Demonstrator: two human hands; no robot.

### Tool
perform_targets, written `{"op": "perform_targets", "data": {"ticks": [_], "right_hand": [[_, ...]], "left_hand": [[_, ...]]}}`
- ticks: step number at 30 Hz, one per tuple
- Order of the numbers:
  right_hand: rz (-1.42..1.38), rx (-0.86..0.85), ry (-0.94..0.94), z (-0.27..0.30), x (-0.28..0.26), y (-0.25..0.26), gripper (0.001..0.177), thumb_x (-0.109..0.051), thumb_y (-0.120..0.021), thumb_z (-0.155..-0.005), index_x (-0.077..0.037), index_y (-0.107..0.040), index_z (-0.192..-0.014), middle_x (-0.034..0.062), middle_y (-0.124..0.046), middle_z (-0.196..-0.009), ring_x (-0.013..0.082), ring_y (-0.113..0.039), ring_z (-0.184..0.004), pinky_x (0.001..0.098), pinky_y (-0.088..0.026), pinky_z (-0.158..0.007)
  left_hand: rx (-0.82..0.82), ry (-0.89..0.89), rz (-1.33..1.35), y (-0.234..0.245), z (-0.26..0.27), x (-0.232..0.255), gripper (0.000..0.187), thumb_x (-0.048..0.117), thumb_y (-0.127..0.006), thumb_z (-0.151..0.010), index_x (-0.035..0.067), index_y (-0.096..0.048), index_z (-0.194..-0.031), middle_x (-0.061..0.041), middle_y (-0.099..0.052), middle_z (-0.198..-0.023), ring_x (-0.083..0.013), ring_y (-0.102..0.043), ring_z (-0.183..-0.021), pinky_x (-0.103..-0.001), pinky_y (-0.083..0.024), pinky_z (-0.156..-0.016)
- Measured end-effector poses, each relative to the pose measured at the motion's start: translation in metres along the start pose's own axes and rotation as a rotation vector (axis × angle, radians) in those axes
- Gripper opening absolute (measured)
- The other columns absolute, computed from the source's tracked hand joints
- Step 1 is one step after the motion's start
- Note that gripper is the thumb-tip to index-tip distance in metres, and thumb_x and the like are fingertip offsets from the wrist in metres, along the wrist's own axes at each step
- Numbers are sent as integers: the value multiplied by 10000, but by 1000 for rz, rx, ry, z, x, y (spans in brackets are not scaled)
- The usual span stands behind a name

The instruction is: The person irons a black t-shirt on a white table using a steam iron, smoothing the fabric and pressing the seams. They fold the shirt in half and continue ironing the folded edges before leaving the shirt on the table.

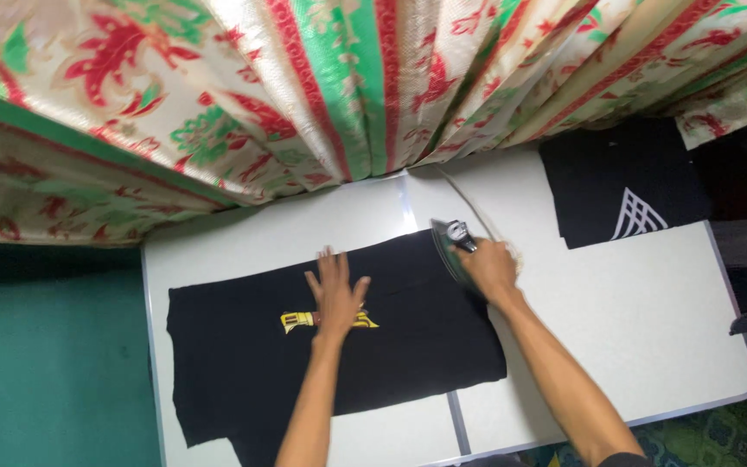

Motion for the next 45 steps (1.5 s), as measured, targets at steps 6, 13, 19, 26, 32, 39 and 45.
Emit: {"op": "perform_targets", "data": {"ticks": [6, 13, 19, 26, 32, 39, 45], "right_hand": [[44, 122, -25, -29, 11, 19, 507, -466, -739, -887, -16, -777, -1118, 325, -742, -1040, 515, -685, -1069, 582, -546, -911], [-5, 89, 45, 12, -73, -42, 479, -454, -791, -845, -43, -782, -1090, 297, -749, -966, 507, -698, -1027, 593, -560, -876], [10, -198, 235, 105, -198, -132, 434, -367, -754, -860, -15, -770, -1112, 306, -746, -1041, 496, -687, -1090, 564, -566, -927], [250, -195, 439, 104, -245, -204, 397, -359, -710, -850, -35, -768, -1072, 254, -734, -979, 477, -723, -990, 554, -602, -839], [302, -163, 314, 91, -228, -183, 459, -386, -728, -855, -20, -757, -1130, 276, -723, -1009, 489, -712, -1025, 565, -589, -875], [209, -10, 71, 58, -152, -126, 465, -488, -727, -847, -140, -782, -1149, 253, -760, -1011, 464, -719, -1030, 563, -591, -876], [109, 101, -56, 48, -111, -84, 427, -479, -695, -872, -122, -793, -1084, 274, -757, -1015, 476, -712, -1029, 560, -587, -878]], "left_hand": [[188, 275, 43, 87, 57, -136, 525, 256, -593, -994, 108, -491, -1488, -187, -262, -1666, -366, -177, -1551, -667, -112, -1184], [273, 362, 31, 83, 99, -240, 539, 27, -509, -1000, 163, -442, -1517, -108, -335, -1632, -330, -257, -1531, -619, -181, -1212], [231, 234, 92, 81, 77, -216, 560, -55, -518, -969, 87, -443, -1505, -169, -357, -1606, -353, -278, -1516, -618, -176, -1200], [184, 157, 61, 71, 50, -203, 536, 113, -498, -1016, 128, -396, -1542, -122, -226, -1676, -339, -149, -1556, -624, -117, -1205], [128, 170, -54, 74, 52, -215, 574, 312, -439, -1047, 189, -309, -1592, -85, -124, -1710, -329, -86, -1567, -595, -86, -1219], [203, 257, -190, 95, 52, -267, 679, 438, -516, -995, 136, -350, -1580, -139, -213, -1691, -391, -184, -1544, -600, -192, -1206], [297, 278, -185, 102, 56, -279, 636, 422, -383, -1062, 100, -302, -1604, -164, -160, -1711, -330, -103, -1581, -712, 41, -1165]]}}
Point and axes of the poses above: each hand's wrist, its own z-axis away from the middle knuckle, its own y-axis out of the back of the hand, x = y × z, the point moved 5 cm from there along -z, towards the middle knuckle
